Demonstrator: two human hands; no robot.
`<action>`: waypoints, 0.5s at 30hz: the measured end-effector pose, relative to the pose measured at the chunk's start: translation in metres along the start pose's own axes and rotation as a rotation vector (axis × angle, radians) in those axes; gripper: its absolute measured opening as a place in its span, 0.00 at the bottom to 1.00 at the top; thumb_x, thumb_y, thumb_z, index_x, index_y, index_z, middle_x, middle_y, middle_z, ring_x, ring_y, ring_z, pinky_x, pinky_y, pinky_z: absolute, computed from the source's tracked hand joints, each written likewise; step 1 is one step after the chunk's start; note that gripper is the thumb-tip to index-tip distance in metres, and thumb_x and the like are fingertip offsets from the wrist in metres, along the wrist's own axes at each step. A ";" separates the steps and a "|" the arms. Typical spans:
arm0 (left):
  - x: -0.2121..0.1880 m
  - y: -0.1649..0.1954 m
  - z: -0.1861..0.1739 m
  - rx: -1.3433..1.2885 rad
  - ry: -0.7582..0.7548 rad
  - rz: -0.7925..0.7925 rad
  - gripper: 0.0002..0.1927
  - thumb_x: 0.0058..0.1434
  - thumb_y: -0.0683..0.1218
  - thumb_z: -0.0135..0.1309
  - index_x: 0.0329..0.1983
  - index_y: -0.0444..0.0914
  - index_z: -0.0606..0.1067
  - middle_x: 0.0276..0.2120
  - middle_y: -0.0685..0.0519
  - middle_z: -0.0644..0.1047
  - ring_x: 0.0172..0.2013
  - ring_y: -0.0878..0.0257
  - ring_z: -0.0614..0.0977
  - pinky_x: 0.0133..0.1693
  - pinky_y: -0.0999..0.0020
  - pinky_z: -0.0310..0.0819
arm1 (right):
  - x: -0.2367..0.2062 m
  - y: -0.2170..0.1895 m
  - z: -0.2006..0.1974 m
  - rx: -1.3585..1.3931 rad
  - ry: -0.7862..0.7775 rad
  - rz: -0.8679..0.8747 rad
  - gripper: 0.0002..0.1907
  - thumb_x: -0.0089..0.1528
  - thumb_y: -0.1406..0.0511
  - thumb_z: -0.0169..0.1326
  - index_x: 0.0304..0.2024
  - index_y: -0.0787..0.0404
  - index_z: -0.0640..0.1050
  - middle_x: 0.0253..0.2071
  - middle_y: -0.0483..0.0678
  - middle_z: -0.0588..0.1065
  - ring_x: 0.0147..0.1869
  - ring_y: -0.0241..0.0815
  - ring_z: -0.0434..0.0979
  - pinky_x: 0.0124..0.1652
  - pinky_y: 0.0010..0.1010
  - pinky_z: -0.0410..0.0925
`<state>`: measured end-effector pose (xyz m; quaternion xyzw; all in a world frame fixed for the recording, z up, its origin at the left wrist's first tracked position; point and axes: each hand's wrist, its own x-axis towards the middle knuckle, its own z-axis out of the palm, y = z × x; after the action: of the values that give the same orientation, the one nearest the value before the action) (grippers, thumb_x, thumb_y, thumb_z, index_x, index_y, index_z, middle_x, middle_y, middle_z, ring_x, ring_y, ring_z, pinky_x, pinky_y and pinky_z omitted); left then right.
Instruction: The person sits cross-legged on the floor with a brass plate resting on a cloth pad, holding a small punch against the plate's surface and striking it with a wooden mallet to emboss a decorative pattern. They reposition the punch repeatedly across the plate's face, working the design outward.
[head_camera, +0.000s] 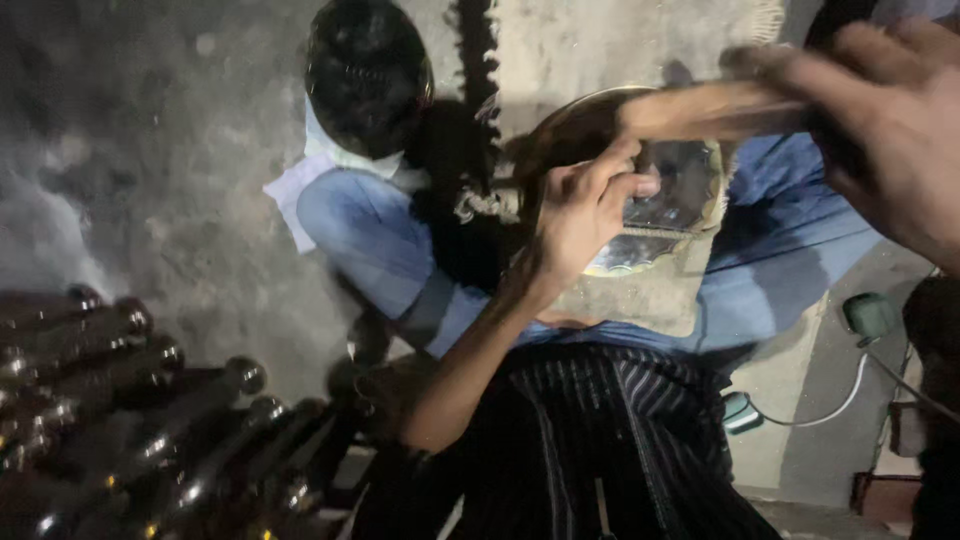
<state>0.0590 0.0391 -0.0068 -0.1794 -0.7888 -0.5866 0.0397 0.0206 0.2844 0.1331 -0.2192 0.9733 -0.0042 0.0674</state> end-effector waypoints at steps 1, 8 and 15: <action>0.003 -0.004 -0.002 -0.021 -0.068 0.038 0.25 0.64 0.32 0.57 0.63 0.36 0.67 0.43 0.49 0.83 0.43 0.60 0.88 0.43 0.67 0.85 | -0.007 -0.001 0.001 0.127 0.082 -0.016 0.45 0.53 0.71 0.61 0.72 0.49 0.64 0.54 0.52 0.73 0.60 0.49 0.76 0.57 0.36 0.71; 0.033 -0.006 -0.013 -0.059 -0.420 -0.002 0.27 0.61 0.29 0.54 0.65 0.31 0.70 0.42 0.43 0.84 0.45 0.63 0.89 0.34 0.75 0.86 | -0.033 -0.019 0.010 0.611 0.244 0.233 0.33 0.63 0.75 0.59 0.69 0.56 0.64 0.51 0.53 0.74 0.56 0.51 0.77 0.58 0.40 0.71; 0.053 0.007 -0.017 -0.033 -0.463 0.199 0.24 0.62 0.35 0.58 0.62 0.33 0.72 0.41 0.43 0.85 0.36 0.61 0.88 0.35 0.70 0.81 | -0.062 -0.033 0.016 0.515 0.285 0.307 0.30 0.60 0.76 0.60 0.65 0.63 0.70 0.54 0.59 0.76 0.58 0.59 0.78 0.55 0.45 0.72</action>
<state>0.0098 0.0373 0.0194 -0.3866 -0.7455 -0.5358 -0.0874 0.0922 0.2809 0.1261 -0.0430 0.9616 -0.2707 -0.0165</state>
